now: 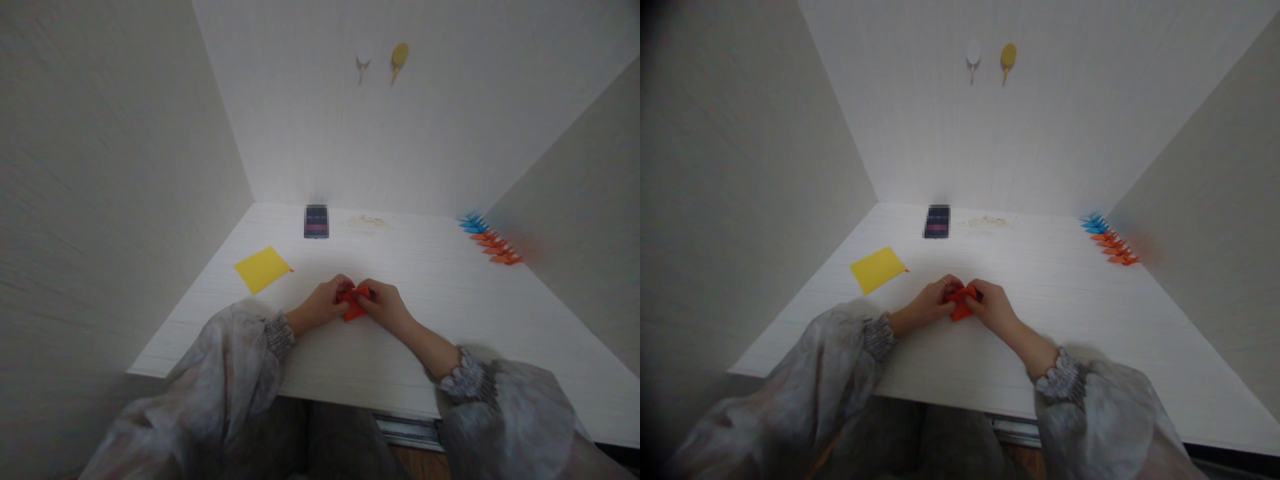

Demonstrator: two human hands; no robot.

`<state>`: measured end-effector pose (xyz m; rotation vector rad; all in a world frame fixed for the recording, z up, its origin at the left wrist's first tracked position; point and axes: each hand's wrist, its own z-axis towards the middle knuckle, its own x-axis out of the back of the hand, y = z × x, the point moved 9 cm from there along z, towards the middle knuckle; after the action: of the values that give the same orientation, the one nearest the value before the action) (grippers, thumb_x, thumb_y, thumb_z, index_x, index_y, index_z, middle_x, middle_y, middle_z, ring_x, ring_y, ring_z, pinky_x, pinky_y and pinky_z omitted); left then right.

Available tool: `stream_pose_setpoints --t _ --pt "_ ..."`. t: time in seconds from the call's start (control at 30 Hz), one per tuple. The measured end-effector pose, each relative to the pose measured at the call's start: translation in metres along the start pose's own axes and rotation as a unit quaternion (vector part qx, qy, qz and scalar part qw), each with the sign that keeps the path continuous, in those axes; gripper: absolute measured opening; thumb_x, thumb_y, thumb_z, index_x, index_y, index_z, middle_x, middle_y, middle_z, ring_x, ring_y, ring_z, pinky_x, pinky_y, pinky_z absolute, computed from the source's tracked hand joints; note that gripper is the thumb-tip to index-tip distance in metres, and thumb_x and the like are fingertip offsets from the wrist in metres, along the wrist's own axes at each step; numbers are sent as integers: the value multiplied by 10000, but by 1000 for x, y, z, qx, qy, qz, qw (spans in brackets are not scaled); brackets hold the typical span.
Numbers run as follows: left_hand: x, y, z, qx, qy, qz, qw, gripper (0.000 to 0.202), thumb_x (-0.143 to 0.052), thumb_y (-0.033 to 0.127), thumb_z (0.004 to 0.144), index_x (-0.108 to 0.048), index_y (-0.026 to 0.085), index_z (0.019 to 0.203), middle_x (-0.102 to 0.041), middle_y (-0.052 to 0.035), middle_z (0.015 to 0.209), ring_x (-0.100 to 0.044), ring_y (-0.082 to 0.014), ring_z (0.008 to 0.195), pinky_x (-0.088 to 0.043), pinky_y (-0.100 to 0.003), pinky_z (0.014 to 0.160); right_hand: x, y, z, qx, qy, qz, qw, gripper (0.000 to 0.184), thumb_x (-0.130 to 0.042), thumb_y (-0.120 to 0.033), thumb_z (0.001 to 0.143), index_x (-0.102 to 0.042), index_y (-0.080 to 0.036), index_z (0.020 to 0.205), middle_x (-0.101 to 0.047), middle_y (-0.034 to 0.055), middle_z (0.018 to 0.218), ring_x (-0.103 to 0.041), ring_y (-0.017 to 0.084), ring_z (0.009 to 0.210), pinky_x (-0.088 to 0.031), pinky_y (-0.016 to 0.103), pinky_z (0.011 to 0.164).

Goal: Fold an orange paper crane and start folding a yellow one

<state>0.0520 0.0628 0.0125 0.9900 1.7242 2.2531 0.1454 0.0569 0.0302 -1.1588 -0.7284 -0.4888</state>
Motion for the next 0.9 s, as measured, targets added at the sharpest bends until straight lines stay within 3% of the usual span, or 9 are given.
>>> stream_pose_setpoints --t 0.27,0.37,0.47,0.6,0.9 --pt "-1 -1 0 3 -11 -33 999 328 -492 90 658 -436 157 974 -570 -33 878 -546 -122 757 -431 -239 660 -1 5 1 -7 -12 42 999 112 -478 -221 724 -577 -169 727 -536 -22 570 -465 104 516 -334 206 476" --pt "1 0 0 16 -3 -76 997 255 -530 214 706 -464 148 943 -557 -31 848 -531 -116 740 -422 -238 666 -3 4 1 -4 -16 53 998 138 -472 -232 736 -592 -167 748 -566 -9 609 -487 112 546 -355 214 499" --pt "6 -2 1 46 11 -145 988 251 -412 367 795 -498 138 850 -529 -19 762 -506 -100 695 -413 -233 658 -4 5 2 -3 -15 64 998 162 -466 -253 751 -600 -166 781 -581 -1 631 -495 116 561 -368 218 509" --pt "4 -9 3 91 2 -226 970 263 -453 388 770 -491 132 815 -500 2 698 -482 -79 622 -406 -216 615 -2 6 2 -8 1 62 998 166 -472 -273 755 -596 -165 775 -578 1 622 -497 120 553 -374 222 503" --pt "12 -7 6 54 29 -149 987 222 -476 340 764 -531 132 818 -543 -4 706 -490 -80 633 -389 -201 605 2 0 4 -9 17 70 997 168 -466 -272 764 -592 -160 773 -599 17 675 -530 130 609 -407 238 555"
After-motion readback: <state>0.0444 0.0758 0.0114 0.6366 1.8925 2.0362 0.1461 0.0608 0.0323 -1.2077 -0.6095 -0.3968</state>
